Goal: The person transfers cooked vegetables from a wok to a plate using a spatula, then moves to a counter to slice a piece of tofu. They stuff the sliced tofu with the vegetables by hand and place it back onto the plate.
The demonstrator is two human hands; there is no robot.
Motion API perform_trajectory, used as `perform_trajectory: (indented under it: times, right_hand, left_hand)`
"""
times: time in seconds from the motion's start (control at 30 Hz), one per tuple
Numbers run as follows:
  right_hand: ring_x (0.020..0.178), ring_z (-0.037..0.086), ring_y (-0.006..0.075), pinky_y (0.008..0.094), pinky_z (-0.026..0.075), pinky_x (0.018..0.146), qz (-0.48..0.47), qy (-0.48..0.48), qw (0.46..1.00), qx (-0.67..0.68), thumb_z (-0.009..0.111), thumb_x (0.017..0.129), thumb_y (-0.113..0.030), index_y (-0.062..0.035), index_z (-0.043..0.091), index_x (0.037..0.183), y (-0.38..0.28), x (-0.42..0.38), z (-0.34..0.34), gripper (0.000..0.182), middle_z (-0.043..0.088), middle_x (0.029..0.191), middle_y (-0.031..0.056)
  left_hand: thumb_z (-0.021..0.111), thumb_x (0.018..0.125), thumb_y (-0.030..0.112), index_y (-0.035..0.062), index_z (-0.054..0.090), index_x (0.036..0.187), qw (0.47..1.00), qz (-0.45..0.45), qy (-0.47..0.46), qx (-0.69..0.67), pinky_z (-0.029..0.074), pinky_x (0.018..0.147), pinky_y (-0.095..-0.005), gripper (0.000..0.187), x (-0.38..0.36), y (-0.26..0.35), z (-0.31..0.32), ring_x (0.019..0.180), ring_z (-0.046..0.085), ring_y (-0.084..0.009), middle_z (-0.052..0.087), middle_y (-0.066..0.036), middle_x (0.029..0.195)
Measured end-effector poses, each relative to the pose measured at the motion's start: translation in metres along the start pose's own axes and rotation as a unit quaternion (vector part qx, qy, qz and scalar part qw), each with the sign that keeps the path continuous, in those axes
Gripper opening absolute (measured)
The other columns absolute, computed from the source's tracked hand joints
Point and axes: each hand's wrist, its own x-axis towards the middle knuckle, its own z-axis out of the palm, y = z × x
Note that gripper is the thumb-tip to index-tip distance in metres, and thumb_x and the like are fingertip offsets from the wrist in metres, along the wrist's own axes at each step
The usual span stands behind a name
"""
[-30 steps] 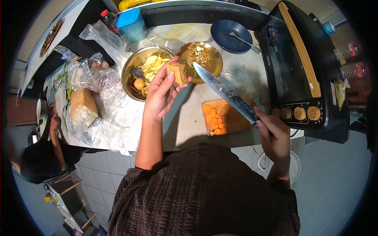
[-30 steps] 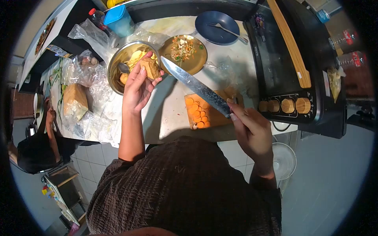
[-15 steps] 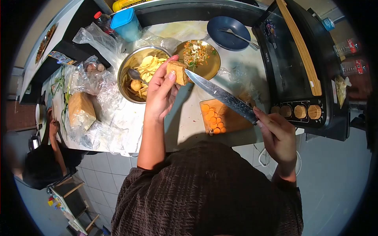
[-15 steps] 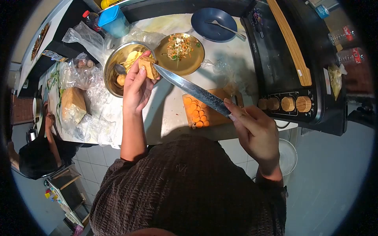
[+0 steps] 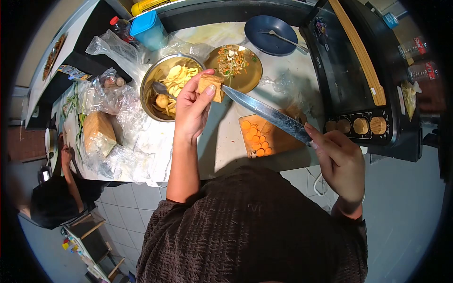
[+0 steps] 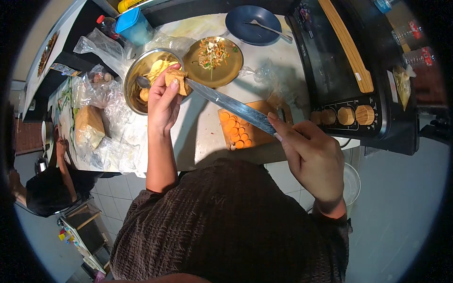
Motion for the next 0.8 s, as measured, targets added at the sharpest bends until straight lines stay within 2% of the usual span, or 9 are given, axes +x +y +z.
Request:
perform_trajectory:
  times: [0.23, 0.3, 0.43, 0.5, 0.8]
  right_hand:
    - [0.054, 0.056, 0.0209, 0.0349, 0.045, 0.049, -0.005, -0.007, 0.999, -0.031, 0.063, 0.083, -0.013, -0.0257, 0.064, 0.116, -0.004, 0.003, -0.009, 0.035, 0.054, 0.069, 0.0050]
    - [0.054, 0.055, 0.0209, 0.0311, 0.043, 0.049, -0.010, -0.019, 0.999, -0.034, 0.061, 0.083, -0.003, -0.0154, 0.065, 0.114, -0.005, 0.003, -0.012, 0.034, 0.056, 0.073, 0.0085]
    - [0.054, 0.055, 0.0214, 0.0317, 0.043, 0.049, -0.010, -0.023, 0.999, -0.022, 0.061, 0.082, -0.003, -0.0155, 0.065, 0.114, -0.004, 0.004, -0.015, 0.034, 0.056, 0.073, 0.0087]
    - [0.053, 0.056, 0.0209, 0.0350, 0.045, 0.048, -0.007, -0.005, 1.000, -0.026, 0.064, 0.083, -0.014, -0.0262, 0.065, 0.115, -0.001, 0.003, -0.015, 0.034, 0.055, 0.070, 0.0037]
    - [0.052, 0.057, 0.0199, 0.0349, 0.045, 0.047, -0.021, -0.018, 0.998, -0.050, 0.064, 0.083, -0.015, -0.0261, 0.064, 0.115, -0.003, 0.004, -0.018, 0.034, 0.055, 0.069, 0.0032]
  left_hand:
    - [0.062, 0.086, 0.002, -0.0025, 0.053, 0.122, 0.998, -0.018, -0.025, 0.052, 0.045, 0.082, -0.0220, 0.037, 0.000, 0.001, -0.003, 0.093, 0.058, -0.0093, 0.062, -0.005, 0.104]
    - [0.062, 0.086, 0.002, -0.0028, 0.053, 0.121, 0.997, -0.016, -0.021, 0.069, 0.045, 0.083, -0.0222, 0.037, 0.000, 0.001, -0.002, 0.093, 0.058, -0.0095, 0.063, -0.005, 0.103]
    - [0.062, 0.085, 0.002, -0.0033, 0.054, 0.120, 0.999, -0.016, -0.009, 0.038, 0.046, 0.082, -0.0224, 0.036, 0.000, 0.002, -0.001, 0.091, 0.059, -0.0101, 0.064, -0.006, 0.102]
    - [0.062, 0.085, 0.003, -0.0034, 0.054, 0.120, 1.000, -0.020, -0.007, 0.020, 0.046, 0.082, -0.0226, 0.036, 0.000, 0.002, 0.000, 0.090, 0.059, -0.0102, 0.064, -0.006, 0.102]
    - [0.067, 0.082, 0.002, -0.0026, 0.056, 0.117, 0.998, -0.022, -0.009, 0.059, 0.047, 0.081, -0.0226, 0.037, -0.001, -0.003, -0.002, 0.090, 0.059, -0.0098, 0.064, -0.006, 0.101]
